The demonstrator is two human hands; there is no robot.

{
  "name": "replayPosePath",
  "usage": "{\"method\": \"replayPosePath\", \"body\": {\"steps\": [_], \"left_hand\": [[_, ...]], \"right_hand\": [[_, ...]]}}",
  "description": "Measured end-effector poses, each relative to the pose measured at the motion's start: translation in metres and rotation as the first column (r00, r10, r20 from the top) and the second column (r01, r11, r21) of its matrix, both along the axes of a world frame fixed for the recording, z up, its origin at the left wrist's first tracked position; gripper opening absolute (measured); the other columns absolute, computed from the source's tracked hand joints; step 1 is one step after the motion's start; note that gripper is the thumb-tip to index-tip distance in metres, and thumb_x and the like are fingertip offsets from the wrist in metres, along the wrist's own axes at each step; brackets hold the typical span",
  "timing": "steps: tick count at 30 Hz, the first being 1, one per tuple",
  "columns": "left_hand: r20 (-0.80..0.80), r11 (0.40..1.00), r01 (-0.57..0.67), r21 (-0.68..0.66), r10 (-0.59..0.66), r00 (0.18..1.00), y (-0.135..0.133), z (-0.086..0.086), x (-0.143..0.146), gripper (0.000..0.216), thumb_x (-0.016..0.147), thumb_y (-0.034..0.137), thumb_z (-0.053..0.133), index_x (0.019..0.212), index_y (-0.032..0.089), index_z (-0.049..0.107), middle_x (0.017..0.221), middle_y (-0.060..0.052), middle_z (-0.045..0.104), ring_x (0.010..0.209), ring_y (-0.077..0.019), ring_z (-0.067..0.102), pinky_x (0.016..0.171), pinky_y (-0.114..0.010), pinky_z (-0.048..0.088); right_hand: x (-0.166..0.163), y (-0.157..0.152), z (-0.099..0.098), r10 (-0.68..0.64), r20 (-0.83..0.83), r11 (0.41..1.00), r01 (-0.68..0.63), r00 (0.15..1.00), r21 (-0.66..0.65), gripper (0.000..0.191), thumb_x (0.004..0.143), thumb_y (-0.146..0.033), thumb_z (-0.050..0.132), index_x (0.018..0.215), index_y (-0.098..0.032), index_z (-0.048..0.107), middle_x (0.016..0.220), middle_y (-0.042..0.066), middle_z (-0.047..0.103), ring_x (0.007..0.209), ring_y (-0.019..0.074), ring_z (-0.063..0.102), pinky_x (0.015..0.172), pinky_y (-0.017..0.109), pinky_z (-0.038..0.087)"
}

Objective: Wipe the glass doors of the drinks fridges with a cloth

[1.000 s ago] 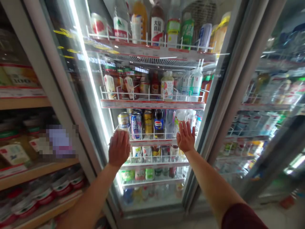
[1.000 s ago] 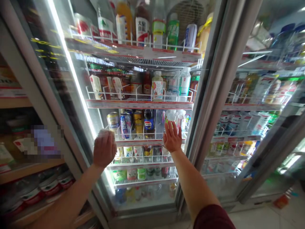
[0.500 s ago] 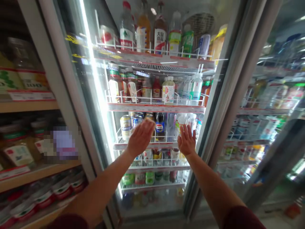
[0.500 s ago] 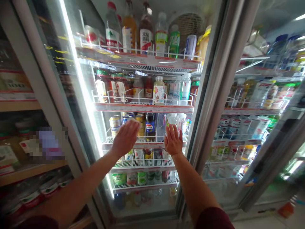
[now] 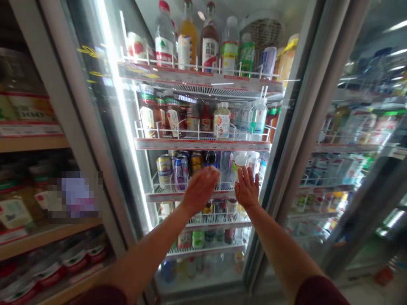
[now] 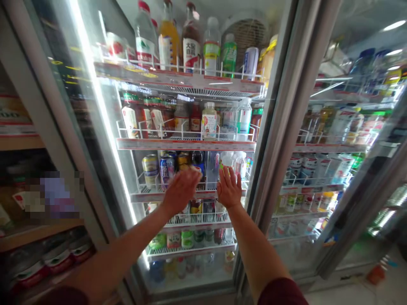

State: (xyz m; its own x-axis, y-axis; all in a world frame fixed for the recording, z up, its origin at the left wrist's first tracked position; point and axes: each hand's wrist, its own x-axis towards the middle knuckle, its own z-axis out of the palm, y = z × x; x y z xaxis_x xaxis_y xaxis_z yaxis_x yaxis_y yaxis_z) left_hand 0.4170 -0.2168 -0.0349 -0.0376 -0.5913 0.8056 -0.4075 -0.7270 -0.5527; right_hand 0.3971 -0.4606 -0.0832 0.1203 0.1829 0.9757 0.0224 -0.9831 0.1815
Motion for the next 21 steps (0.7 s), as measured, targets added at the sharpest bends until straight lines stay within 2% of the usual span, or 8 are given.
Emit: {"method": "replayPosePath", "body": {"steps": [3, 8, 10, 12, 14, 17, 19, 21], "left_hand": [[0.026, 0.982, 0.034, 0.186, -0.039, 0.999, -0.002, -0.027, 0.001, 0.061, 0.097, 0.019, 0.048, 0.156, 0.023, 0.036, 0.166, 0.000, 0.028, 0.157, -0.0190, 0.011, 0.131, -0.040, 0.008], [-0.107, 0.989, 0.033, -0.141, -0.048, 0.993, 0.009, 0.074, 0.011, 0.068, 0.099, 0.026, 0.046, 0.161, 0.020, 0.020, 0.166, -0.007, 0.027, 0.157, -0.0263, 0.012, 0.129, -0.050, 0.013], [-0.138, 0.962, 0.029, -0.270, -0.069, 0.988, 0.007, 0.093, 0.011, 0.071, 0.099, 0.027, 0.045, 0.162, 0.019, 0.013, 0.166, -0.010, 0.025, 0.157, -0.0300, 0.012, 0.127, -0.055, 0.019], [-0.136, 0.949, 0.018, -0.314, -0.063, 0.989, 0.001, 0.072, 0.007, 0.073, 0.098, 0.027, 0.046, 0.162, 0.017, 0.012, 0.166, -0.012, 0.025, 0.156, -0.0321, 0.012, 0.126, -0.056, 0.022], [-0.123, 0.966, 0.010, -0.260, -0.043, 0.992, -0.008, 0.023, 0.001, 0.072, 0.098, 0.026, 0.048, 0.162, 0.015, 0.016, 0.165, -0.013, 0.027, 0.156, -0.0315, 0.014, 0.127, -0.052, 0.022], [-0.070, 0.996, 0.069, 0.047, -0.066, 0.995, -0.013, -0.040, -0.004, 0.065, 0.096, 0.025, 0.051, 0.158, 0.023, 0.031, 0.162, -0.005, 0.034, 0.155, -0.0218, 0.020, 0.129, -0.042, 0.017], [-0.051, 0.991, 0.067, 0.117, -0.061, 0.997, -0.010, -0.039, -0.002, 0.062, 0.096, 0.023, 0.051, 0.156, 0.025, 0.036, 0.162, -0.002, 0.036, 0.155, -0.0197, 0.020, 0.130, -0.041, 0.013], [-0.059, 1.000, 0.029, 0.005, -0.029, 0.998, -0.002, -0.003, 0.003, 0.062, 0.098, 0.024, 0.049, 0.158, 0.022, 0.032, 0.162, -0.005, 0.034, 0.156, -0.0231, 0.017, 0.130, -0.047, 0.012]], "right_hand": [[-0.001, 0.001, 0.001, 0.001, 0.011, 1.000, -0.001, 1.000, -0.006, 0.067, 0.101, -0.026, 0.041, 0.163, -0.018, 0.016, 0.154, 0.013, 0.050, 0.151, 0.0251, 0.034, 0.125, 0.048, 0.019], [0.000, 0.001, 0.001, -0.020, 0.004, 1.000, 0.020, 1.000, -0.014, 0.067, 0.100, -0.026, 0.041, 0.163, -0.018, 0.017, 0.153, 0.014, 0.050, 0.149, 0.0260, 0.038, 0.124, 0.048, 0.022], [0.000, 0.001, 0.000, -0.035, 0.000, 0.999, 0.035, 0.999, -0.009, 0.066, 0.100, -0.027, 0.040, 0.162, -0.018, 0.019, 0.153, 0.014, 0.051, 0.147, 0.0260, 0.041, 0.123, 0.048, 0.022], [0.000, 0.001, 0.000, -0.041, -0.004, 0.999, 0.041, 0.999, -0.006, 0.066, 0.100, -0.027, 0.041, 0.162, -0.018, 0.021, 0.152, 0.014, 0.052, 0.147, 0.0256, 0.041, 0.123, 0.047, 0.022], [-0.001, 0.001, 0.001, -0.038, -0.007, 0.999, 0.038, 0.999, -0.005, 0.065, 0.100, -0.027, 0.041, 0.162, -0.017, 0.022, 0.152, 0.014, 0.052, 0.148, 0.0253, 0.040, 0.124, 0.047, 0.021], [0.000, 0.001, 0.000, -0.037, -0.012, 0.999, 0.037, 0.999, 0.000, 0.065, 0.101, -0.028, 0.040, 0.162, -0.018, 0.021, 0.152, 0.014, 0.052, 0.147, 0.0253, 0.040, 0.124, 0.047, 0.020], [0.001, 0.000, 0.000, -0.038, -0.018, 0.999, 0.038, 0.999, 0.008, 0.065, 0.101, -0.028, 0.039, 0.163, -0.019, 0.019, 0.154, 0.014, 0.050, 0.147, 0.0259, 0.041, 0.124, 0.047, 0.020], [0.001, 0.000, -0.001, -0.024, -0.019, 1.000, 0.024, 1.000, 0.009, 0.067, 0.101, -0.028, 0.040, 0.163, -0.020, 0.016, 0.155, 0.013, 0.048, 0.148, 0.0259, 0.039, 0.124, 0.048, 0.020]]}}
